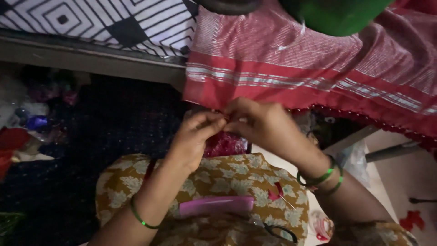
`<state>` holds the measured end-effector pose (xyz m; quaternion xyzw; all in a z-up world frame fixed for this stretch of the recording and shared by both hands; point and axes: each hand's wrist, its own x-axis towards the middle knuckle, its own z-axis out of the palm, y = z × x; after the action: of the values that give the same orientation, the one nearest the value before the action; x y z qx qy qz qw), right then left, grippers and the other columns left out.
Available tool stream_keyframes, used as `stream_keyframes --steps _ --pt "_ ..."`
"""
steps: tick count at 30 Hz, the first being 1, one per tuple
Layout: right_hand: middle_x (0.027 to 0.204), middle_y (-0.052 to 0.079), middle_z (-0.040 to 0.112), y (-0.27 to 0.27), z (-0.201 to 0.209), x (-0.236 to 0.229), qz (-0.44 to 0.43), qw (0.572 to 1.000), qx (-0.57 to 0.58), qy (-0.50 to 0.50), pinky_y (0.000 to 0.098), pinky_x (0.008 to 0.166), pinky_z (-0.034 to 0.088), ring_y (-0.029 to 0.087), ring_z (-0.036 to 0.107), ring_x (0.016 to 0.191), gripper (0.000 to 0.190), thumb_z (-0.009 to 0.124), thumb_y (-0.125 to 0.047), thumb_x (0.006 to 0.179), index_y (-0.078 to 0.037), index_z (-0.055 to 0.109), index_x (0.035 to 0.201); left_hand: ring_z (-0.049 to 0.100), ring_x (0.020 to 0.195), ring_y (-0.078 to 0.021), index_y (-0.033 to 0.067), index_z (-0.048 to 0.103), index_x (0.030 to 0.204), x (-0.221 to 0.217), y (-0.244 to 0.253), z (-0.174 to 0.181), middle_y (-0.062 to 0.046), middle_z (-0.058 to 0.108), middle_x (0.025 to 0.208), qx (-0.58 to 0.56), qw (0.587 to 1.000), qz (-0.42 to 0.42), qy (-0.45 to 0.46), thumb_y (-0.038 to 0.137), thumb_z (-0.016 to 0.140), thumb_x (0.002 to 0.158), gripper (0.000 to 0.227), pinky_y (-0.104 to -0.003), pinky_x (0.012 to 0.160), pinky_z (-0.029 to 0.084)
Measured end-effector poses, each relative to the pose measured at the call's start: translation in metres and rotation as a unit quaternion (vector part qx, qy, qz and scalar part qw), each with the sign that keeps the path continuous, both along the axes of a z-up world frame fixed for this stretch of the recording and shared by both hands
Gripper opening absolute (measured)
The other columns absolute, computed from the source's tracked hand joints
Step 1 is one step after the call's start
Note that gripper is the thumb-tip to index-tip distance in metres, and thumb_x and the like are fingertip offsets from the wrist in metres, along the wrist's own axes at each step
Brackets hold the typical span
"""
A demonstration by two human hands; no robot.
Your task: Decorating the edge of a red cloth with tassels, using thread, a comb, and scissors for trimming.
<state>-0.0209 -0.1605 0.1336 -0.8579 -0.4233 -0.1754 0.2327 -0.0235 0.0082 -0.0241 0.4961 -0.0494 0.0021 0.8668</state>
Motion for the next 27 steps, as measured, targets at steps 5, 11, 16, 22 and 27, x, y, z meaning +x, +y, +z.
stream_keyframes --steps 5,11,16,22,27 --pt "0.086 0.006 0.073 -0.029 -0.025 0.007 0.017 0.996 0.036 0.077 0.0324 0.062 0.057 0.019 0.074 0.073 0.017 0.078 -0.009 0.086 -0.006 0.073 0.102 0.071 0.089 -0.016 0.0043 0.076 0.101 -0.005 -0.002 -0.001 -0.005 0.076 0.094 -0.128 0.992 -0.009 0.018 0.004 0.077 0.087 0.014 -0.031 0.089 0.057" --pt "0.096 0.008 0.07 -0.003 0.003 -0.012 0.07 0.99 -0.083 -0.084 0.0375 0.065 0.057 0.027 0.071 0.077 0.027 0.074 -0.002 0.077 -0.009 0.075 0.104 0.071 0.091 -0.0159 0.004 0.078 0.098 -0.013 0.014 0.032 -0.006 0.078 0.094 0.215 0.945 0.183 -0.164 0.007 0.083 0.085 0.014 -0.029 0.085 0.054" --pt "0.096 0.009 0.067 0.032 0.023 0.02 0.098 0.979 -0.114 -0.141 0.038 0.058 0.054 0.027 0.069 0.072 0.021 0.074 -0.006 0.077 -0.008 0.073 0.098 0.068 0.086 -0.0209 0.0062 0.077 0.096 -0.019 0.017 0.048 -0.007 0.073 0.09 0.312 0.901 0.245 -0.177 0.009 0.083 0.083 0.014 -0.033 0.079 0.055" --pt "0.095 0.007 0.069 0.049 0.023 0.034 0.057 0.968 -0.209 -0.127 0.0372 0.055 0.055 0.024 0.069 0.067 0.009 0.072 -0.008 0.078 -0.009 0.073 0.087 0.065 0.093 -0.0289 0.0055 0.074 0.086 -0.032 0.018 0.073 -0.009 0.072 0.09 0.537 0.686 0.381 -0.31 0.004 0.075 0.083 0.004 -0.043 0.08 0.048" --pt "0.101 0.009 0.068 0.022 0.014 0.013 0.11 0.99 -0.033 -0.085 0.0333 0.067 0.058 0.024 0.071 0.079 0.021 0.074 -0.003 0.083 -0.003 0.074 0.104 0.065 0.092 -0.0313 0.0023 0.072 0.085 -0.015 0.003 0.047 -0.011 0.071 0.088 0.546 0.707 0.359 -0.269 0.006 0.078 0.075 0.012 -0.045 0.076 0.047"
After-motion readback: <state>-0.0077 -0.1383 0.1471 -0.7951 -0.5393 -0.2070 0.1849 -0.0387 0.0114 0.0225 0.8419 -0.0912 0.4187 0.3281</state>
